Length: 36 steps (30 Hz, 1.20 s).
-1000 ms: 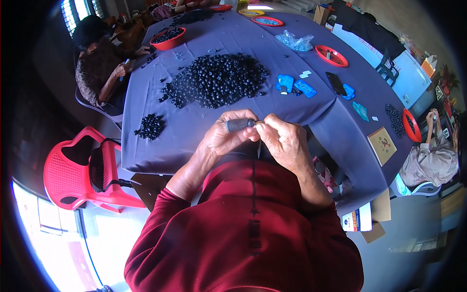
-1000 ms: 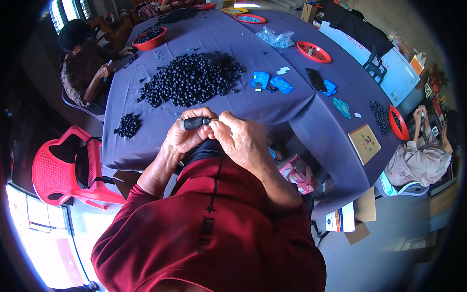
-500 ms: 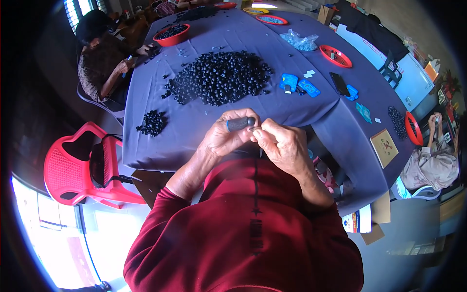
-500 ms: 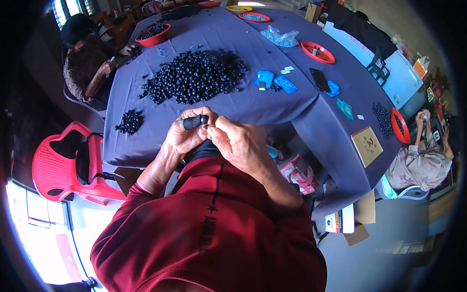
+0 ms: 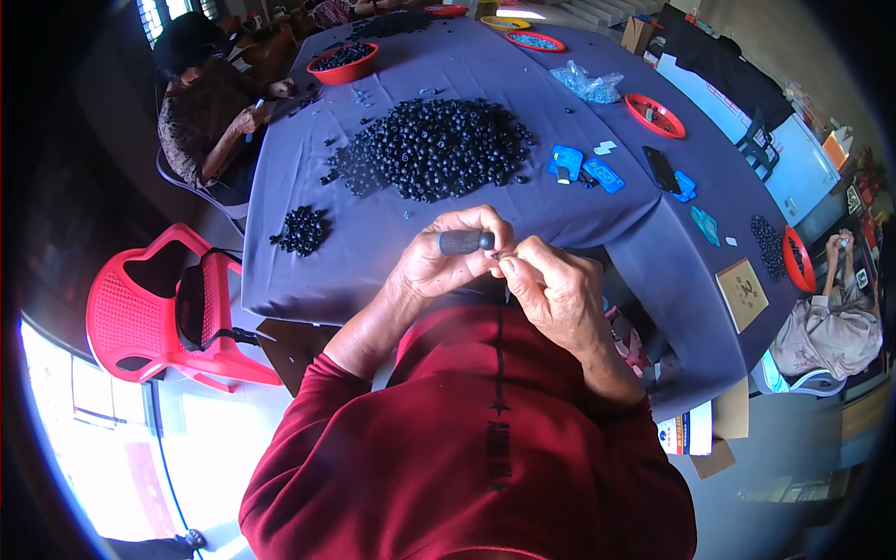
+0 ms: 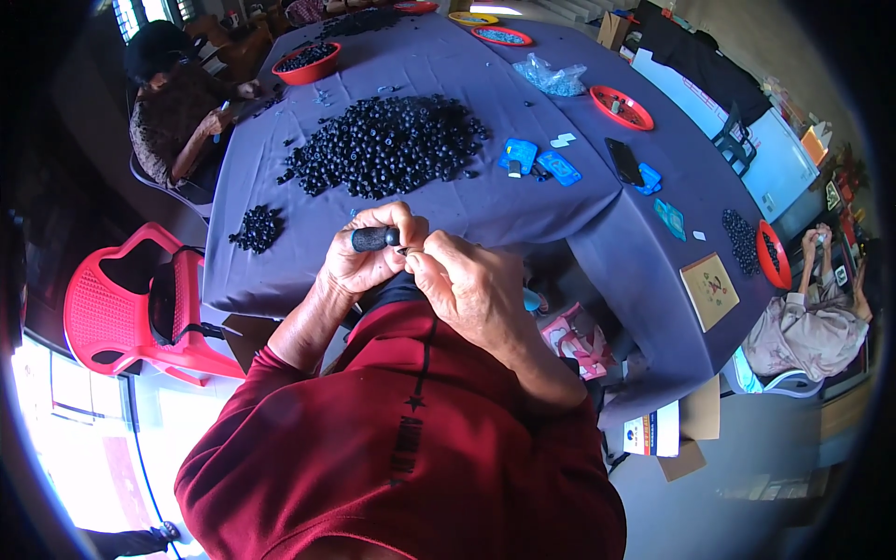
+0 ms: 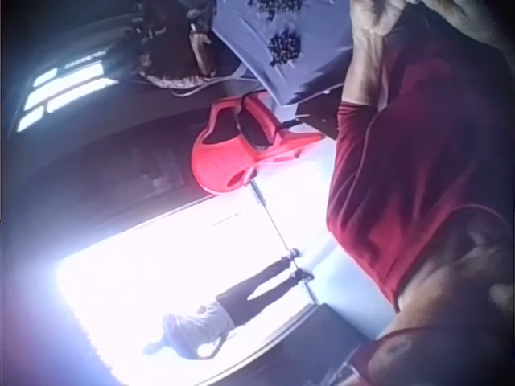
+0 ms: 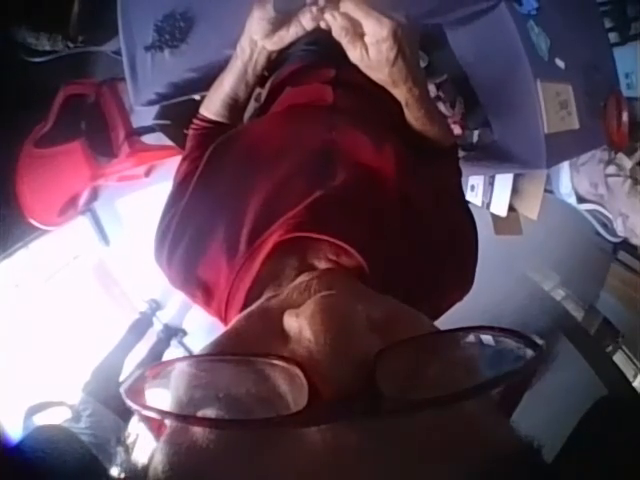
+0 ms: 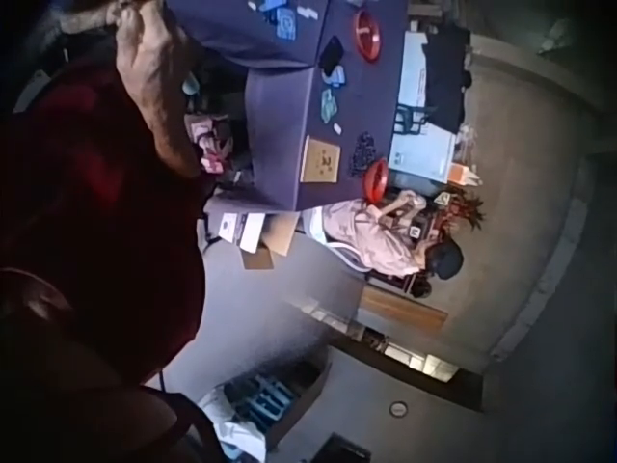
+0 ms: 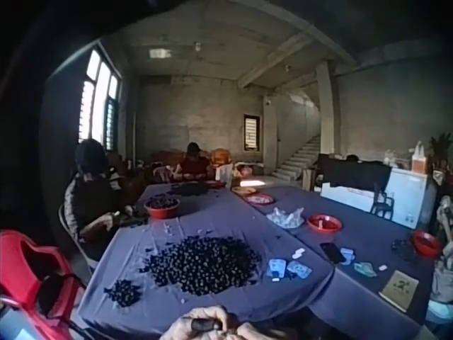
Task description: The person assembles small black plastic components by hand at a table.
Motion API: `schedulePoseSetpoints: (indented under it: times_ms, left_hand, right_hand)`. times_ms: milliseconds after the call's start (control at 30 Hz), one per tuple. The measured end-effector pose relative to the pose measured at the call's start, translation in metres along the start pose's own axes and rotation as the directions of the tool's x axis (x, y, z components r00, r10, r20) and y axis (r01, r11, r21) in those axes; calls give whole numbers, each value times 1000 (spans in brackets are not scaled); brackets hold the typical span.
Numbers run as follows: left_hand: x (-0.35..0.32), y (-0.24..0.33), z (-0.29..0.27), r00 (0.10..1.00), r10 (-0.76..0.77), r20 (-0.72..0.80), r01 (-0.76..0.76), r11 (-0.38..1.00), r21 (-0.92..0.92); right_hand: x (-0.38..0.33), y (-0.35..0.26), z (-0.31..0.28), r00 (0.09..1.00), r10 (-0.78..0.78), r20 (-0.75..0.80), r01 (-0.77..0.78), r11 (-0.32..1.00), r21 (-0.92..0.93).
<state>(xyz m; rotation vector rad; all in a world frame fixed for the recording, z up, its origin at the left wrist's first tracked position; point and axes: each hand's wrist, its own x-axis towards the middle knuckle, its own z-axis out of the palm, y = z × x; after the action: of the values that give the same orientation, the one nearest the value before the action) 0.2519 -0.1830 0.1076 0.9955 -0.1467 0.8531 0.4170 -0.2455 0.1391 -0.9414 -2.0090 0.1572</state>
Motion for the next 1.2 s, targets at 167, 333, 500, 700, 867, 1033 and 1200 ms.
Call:
schedulePoseSetpoints:
  times_ms: [167, 333, 500, 700, 867, 1033, 1200]
  left_hand:
    - [-1, 0, 0, 1000, 21, 14, -22, 997, 73]
    - [-1, -1, 0, 1000, 12, -8, -12, 997, 70]
    - [-1, -3, -4, 1000, 3, -16, -3, 1000, 30]
    - [-3, -5, -9, 1000, 22, -22, -19, 993, 114]
    - [-1, -3, 1, 995, 7, -102, 12, 983, 182]
    - [-1, -4, -1, 994, 8, -113, 13, 983, 183]
    - [-2, -5, -1, 991, 7, -130, 16, 984, 177]
  right_hand:
    - [-1, -1, 2, 1000, 9, -23, -8, 999, 31]
    - [-3, 0, 4, 998, 40, -56, -39, 999, 30]
    - [-3, -1, 3, 996, 56, -62, -56, 998, 3]
    - [-1, 4, 10, 988, 33, -149, -22, 997, 69]
    - [-2, 2, 4, 997, 59, -59, -59, 998, -1]
    - [-2, 5, 11, 988, 43, -150, -34, 997, 63]
    - [-2, 3, 7, 993, 46, -111, -43, 999, 25]
